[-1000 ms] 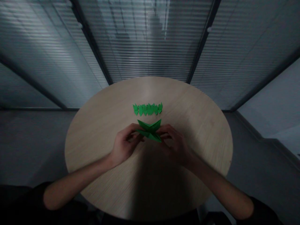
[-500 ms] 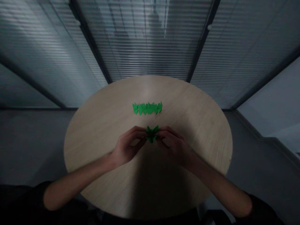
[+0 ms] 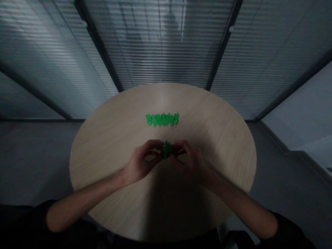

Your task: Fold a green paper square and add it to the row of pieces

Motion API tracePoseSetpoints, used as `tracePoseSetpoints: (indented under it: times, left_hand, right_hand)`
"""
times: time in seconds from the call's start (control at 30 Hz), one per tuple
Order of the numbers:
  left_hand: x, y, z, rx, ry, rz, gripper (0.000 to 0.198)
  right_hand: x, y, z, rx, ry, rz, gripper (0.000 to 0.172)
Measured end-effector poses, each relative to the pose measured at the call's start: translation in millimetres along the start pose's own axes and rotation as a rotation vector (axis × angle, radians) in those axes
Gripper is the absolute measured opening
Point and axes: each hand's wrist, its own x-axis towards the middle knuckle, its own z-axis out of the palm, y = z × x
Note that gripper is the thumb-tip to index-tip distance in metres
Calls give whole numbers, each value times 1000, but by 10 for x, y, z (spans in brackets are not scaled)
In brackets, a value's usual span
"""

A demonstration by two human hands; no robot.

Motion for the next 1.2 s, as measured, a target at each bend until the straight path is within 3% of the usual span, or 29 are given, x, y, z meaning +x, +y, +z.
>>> tracePoseSetpoints:
  times: [0.07, 0.17, 0.37, 0.6, 0.77, 0.97, 1.2]
  left_hand:
    - [22, 15, 5, -61, -13, -74, 23]
    - [43, 39, 4, -151, -52, -155, 16]
    - [53, 65, 2, -206, -93, -202, 28]
    - [94, 33, 32, -440, -73, -324, 20]
    - [114, 21, 11, -500, -110, -371, 26]
    - [109, 19, 6, -442, -170, -403, 29]
    - [92, 45, -1, -387, -163, -371, 32]
  right_hand:
    - [28, -24, -7, -18, -34, 23, 10]
    - [58, -49, -13, -8, -48, 57, 2]
    - [57, -39, -8, 27, -70, 140, 5]
    - [90, -39, -14, 148, -41, 277, 18]
    - [109, -47, -22, 284, -151, 442, 27]
    - [102, -71, -29, 313, -132, 423, 22]
    - [100, -47, 0, 375, -225, 450, 29]
